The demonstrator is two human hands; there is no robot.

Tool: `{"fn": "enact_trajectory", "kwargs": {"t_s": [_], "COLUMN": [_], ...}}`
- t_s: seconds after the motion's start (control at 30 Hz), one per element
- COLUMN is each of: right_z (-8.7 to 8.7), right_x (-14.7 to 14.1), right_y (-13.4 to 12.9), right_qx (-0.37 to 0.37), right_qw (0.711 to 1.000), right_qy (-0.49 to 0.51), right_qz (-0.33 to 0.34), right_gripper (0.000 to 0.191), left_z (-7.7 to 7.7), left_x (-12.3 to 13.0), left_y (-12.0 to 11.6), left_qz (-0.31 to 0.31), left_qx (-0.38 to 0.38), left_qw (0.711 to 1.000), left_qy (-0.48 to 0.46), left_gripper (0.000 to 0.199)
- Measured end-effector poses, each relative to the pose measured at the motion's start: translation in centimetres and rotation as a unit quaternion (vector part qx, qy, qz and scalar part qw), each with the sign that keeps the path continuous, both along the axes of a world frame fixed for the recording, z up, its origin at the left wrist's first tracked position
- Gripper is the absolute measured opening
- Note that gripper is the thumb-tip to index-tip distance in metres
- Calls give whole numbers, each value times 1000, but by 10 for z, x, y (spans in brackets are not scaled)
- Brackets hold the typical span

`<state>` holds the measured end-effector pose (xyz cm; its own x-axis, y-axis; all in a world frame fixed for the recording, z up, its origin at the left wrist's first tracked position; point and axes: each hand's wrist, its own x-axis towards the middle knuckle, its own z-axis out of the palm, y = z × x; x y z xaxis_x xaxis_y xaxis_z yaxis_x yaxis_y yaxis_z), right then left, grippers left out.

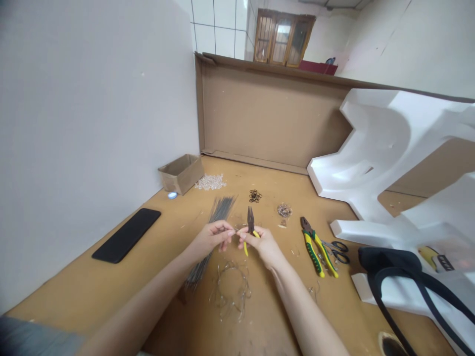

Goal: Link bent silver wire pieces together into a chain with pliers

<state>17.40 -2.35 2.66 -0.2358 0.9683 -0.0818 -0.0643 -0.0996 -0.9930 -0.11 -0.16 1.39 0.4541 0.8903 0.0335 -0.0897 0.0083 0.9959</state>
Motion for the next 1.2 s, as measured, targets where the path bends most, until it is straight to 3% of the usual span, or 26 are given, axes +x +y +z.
{"fn": "enact_trajectory", "kwargs": {"t_s": [0.2, 0.43, 0.63, 0.87, 0.97, 1.1, 1.2], "right_z": [1, 0, -2, -1, 3, 15, 27], "right_x": [-2, -1, 1, -3, 0, 22, 38], "right_y": [-2, -2, -2, -2, -4, -8, -13], "right_qx": [19, 36, 17, 50, 63, 115, 187], "right_qw": [999, 995, 995, 993, 986, 949, 863], "right_qy": [-37, -71, -70, -88, -127, -275, -454], "right_qz": [13, 54, 62, 68, 90, 106, 117], "right_gripper": [27, 25, 25, 29, 33, 33, 32], "left_z": [-2, -1, -2, -6, -5, 0, 1], "left_x": [5, 2, 3, 7, 4, -3, -6], "left_y": [-2, -1, -2, -4, -1, 3, 4], "left_qz": [51, 70, 111, 27, 23, 55, 60], "left_qx": [20, 19, 44, 7, 7, 7, 13], "left_qw": [998, 997, 993, 1000, 999, 997, 997], "left_qy": [10, -2, 11, 2, -27, -48, -43], "left_gripper": [25, 24, 24, 21, 21, 23, 24]}}
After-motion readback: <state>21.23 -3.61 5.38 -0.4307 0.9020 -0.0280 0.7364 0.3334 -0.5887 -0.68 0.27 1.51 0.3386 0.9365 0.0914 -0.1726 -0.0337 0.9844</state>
